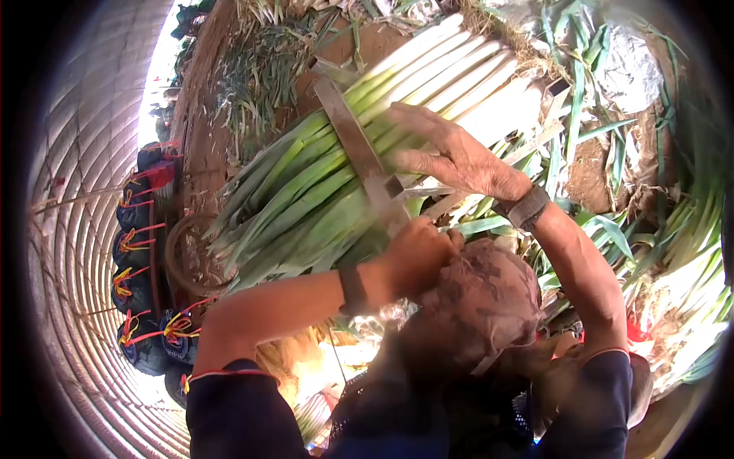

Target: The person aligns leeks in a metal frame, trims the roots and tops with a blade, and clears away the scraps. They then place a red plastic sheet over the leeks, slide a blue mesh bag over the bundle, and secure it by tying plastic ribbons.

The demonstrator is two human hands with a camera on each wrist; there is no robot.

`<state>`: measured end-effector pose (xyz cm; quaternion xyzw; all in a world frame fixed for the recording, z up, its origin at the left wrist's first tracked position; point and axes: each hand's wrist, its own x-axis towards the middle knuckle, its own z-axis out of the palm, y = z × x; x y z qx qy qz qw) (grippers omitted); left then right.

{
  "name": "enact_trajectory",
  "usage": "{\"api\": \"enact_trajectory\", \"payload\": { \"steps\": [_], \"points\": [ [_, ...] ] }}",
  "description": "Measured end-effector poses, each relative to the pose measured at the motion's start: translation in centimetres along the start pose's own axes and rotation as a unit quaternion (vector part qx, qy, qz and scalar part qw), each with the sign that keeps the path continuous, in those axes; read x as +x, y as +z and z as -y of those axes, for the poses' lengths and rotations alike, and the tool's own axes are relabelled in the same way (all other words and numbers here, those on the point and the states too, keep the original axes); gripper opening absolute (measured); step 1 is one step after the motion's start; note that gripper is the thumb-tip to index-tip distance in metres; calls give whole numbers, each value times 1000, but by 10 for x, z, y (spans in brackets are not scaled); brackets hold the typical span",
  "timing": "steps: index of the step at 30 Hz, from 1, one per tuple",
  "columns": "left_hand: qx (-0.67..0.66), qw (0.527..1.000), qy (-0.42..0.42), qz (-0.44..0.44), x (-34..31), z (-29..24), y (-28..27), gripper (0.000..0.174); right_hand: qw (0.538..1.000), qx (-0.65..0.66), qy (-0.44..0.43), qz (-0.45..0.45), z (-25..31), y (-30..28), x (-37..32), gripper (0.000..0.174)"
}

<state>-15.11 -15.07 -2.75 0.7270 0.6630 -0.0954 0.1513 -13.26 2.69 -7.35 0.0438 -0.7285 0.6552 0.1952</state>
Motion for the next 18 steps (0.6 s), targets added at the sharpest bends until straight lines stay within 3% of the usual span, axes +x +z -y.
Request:
{"api": "enact_trajectory", "payload": {
  "steps": [3,5,9,15,17,18],
  "points": [
    [-36,999,-31,5,5,0,6,21,996,64,54,43,10,0,-9,76],
    [-62,998,-9,17,5,-2,-3,24,972,205,90,63,17,1,-8,78],
    [-7,994,-21,109,5,-7,-2,27,967,225,69,98,17,-8,-9,85],
    [-45,999,3,15,7,-2,6,27,956,267,72,96,18,1,-7,86],
    [-8,996,-18,86,12,1,10,25,967,220,92,86,25,-4,-7,87],
    [-4,997,-23,80,14,1,4,25,963,240,72,97,29,-5,-6,91]
  ]
}}
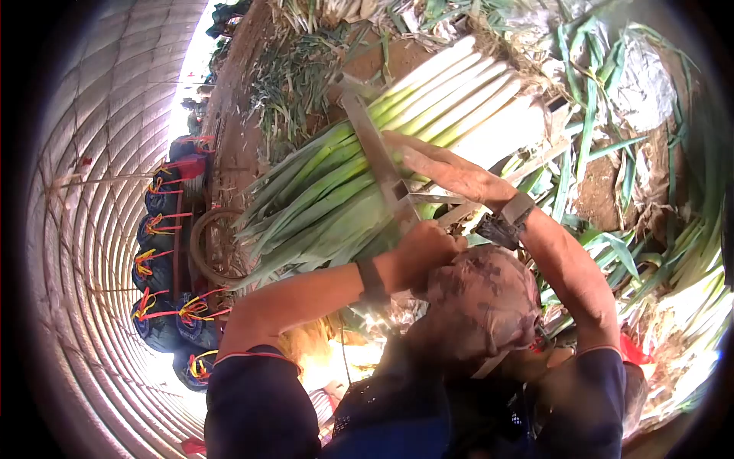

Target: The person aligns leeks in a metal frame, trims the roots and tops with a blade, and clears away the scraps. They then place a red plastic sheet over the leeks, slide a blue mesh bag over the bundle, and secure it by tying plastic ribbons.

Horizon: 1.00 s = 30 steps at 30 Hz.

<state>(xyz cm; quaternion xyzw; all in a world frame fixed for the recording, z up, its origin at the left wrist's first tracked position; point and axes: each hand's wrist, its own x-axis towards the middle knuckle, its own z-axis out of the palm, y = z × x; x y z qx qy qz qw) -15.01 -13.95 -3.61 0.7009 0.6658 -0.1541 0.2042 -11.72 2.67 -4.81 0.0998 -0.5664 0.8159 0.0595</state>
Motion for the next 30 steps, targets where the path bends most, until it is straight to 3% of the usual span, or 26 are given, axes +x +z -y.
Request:
{"api": "enact_trajectory", "payload": {
  "steps": [5,8,9,10,11,13,14,15,16,18,19,20,21,22,23,25,27,28,30],
  "points": [
    [57,997,35,-38,-7,-4,12,18,998,-34,37,24,-10,-2,1,95],
    [-18,999,32,-39,-2,-5,11,22,998,7,61,25,-9,2,-2,96],
    [-46,998,22,-45,-4,-1,6,24,996,-50,62,48,-17,11,8,95],
    [-53,998,34,9,1,2,-2,22,989,-114,63,65,-20,17,15,95],
    [-39,999,34,-11,5,4,-7,22,964,256,-2,69,-21,16,11,97],
    [41,994,6,-100,1,2,10,18,994,-23,34,104,-15,7,16,104],
    [27,982,53,-182,4,12,30,14,980,107,-64,157,-29,-2,18,110],
    [0,980,71,-188,1,13,27,15,941,230,-156,194,-43,-17,11,115],
    [-36,975,97,-197,-2,12,20,16,953,218,-135,163,-34,-37,-9,115],
    [34,975,69,-209,5,-5,-3,20,999,-20,-17,29,22,-71,-58,95],
    [8,981,60,-183,1,7,18,23,989,-139,49,-29,34,-87,-80,85],
    [-4,972,80,-221,4,5,11,27,985,-148,74,-55,32,-107,-113,85],
    [-49,968,66,-238,8,1,9,28,968,-172,126,-135,30,-131,-163,79],
    [-75,964,73,-244,8,0,6,9,943,-192,172,-210,29,-153,-220,74],
    [-95,964,78,-235,10,-1,3,7,912,-213,212,-278,27,-176,-272,69],
    [-86,967,69,-228,9,-4,-1,7,899,-42,278,-337,-24,-216,-376,66],
    [-81,966,71,-234,7,-2,5,7,819,30,353,-451,-29,-178,-419,71],
    [-70,966,65,-241,8,-1,8,7,815,27,354,-458,-40,-171,-428,71],
    [-63,967,62,-240,9,-3,9,6,720,-238,470,-452,-82,-157,-429,75]
  ]
}}
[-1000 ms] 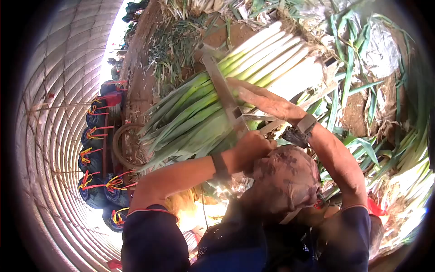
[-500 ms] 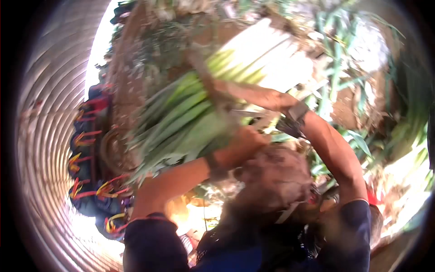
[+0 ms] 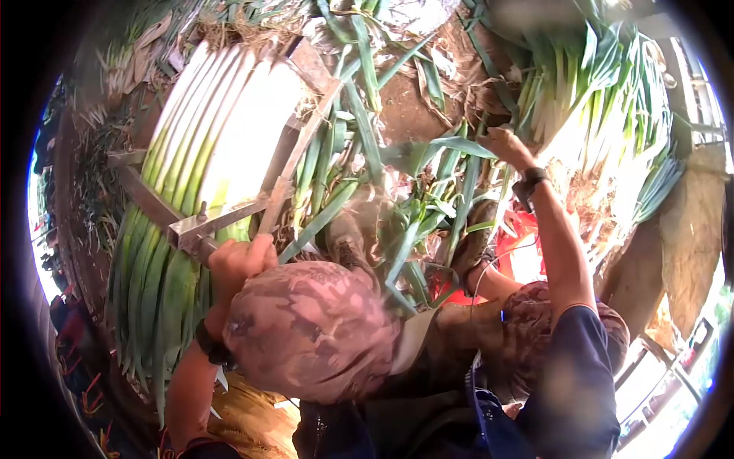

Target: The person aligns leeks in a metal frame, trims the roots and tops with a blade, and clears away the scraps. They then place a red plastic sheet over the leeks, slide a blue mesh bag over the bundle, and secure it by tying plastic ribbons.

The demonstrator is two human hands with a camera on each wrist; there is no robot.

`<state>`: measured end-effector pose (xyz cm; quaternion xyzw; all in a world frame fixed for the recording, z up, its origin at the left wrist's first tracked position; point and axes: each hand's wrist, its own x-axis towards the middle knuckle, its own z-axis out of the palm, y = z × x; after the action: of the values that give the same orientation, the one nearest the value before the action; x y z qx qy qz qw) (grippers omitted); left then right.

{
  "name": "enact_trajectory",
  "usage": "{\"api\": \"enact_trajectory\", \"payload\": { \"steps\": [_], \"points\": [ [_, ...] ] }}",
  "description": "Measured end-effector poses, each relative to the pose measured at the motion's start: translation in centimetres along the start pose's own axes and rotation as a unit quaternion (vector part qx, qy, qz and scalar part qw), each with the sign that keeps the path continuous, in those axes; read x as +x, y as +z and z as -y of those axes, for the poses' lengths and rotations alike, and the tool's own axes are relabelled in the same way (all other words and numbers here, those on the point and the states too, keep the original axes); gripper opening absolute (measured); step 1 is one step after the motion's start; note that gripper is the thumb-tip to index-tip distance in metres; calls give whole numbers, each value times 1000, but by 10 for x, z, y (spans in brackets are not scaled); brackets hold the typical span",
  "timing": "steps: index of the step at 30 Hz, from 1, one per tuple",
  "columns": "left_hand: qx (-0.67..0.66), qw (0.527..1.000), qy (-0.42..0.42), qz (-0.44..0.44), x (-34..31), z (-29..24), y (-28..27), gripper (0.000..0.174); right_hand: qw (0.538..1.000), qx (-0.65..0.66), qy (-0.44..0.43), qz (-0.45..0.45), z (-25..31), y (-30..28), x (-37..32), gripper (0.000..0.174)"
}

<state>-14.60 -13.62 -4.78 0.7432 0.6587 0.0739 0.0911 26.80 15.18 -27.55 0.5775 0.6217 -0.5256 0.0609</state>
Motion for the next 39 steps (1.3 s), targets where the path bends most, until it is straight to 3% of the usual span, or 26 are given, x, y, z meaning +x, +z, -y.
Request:
{"api": "enact_trajectory", "payload": {
  "steps": [1,2,5,7,13,15,19,22,26,27,30,33,35,38,39],
  "points": [
    [14,1000,-6,5,-1,0,-1,6,989,-134,4,-62,-4,18,0,77],
    [2,1000,-18,18,-3,2,1,7,979,-170,-18,-115,-10,33,-2,87],
    [-11,1000,2,3,1,-2,0,9,968,-238,59,-46,-48,85,26,114],
    [-14,1000,1,17,-3,-1,-2,10,974,-188,96,-87,-5,121,-20,125],
    [-16,1000,-10,0,-6,2,1,10,973,-212,85,20,33,247,-114,141],
    [-44,999,-6,0,-5,0,-1,9,952,-293,63,53,46,278,-146,136],
    [-13,999,-8,-41,-8,1,6,7,963,-263,26,-47,7,340,-164,114],
    [-5,998,4,-61,-10,5,10,8,952,-287,4,-103,18,337,-174,84],
    [-1,999,-17,-34,-10,2,6,9,956,-241,-62,-156,9,348,-174,81],
    [4,999,-18,-38,-9,0,4,9,967,-229,-49,-103,9,348,-177,81],
    [-9,999,-27,-30,-8,-4,2,10,974,-192,-57,-106,8,361,-173,81],
    [15,999,-16,-27,-8,-2,3,11,979,-197,-9,-46,3,356,-161,74],
    [14,999,-26,-20,-7,-5,1,10,992,-85,-13,-95,-1,341,-140,65],
    [4,999,-35,-3,-9,-3,2,10,991,-34,28,-126,36,269,-73,56],
    [-1,999,-32,0,-9,-1,2,9,983,8,-58,-173,24,255,-18,60]
  ]
}}
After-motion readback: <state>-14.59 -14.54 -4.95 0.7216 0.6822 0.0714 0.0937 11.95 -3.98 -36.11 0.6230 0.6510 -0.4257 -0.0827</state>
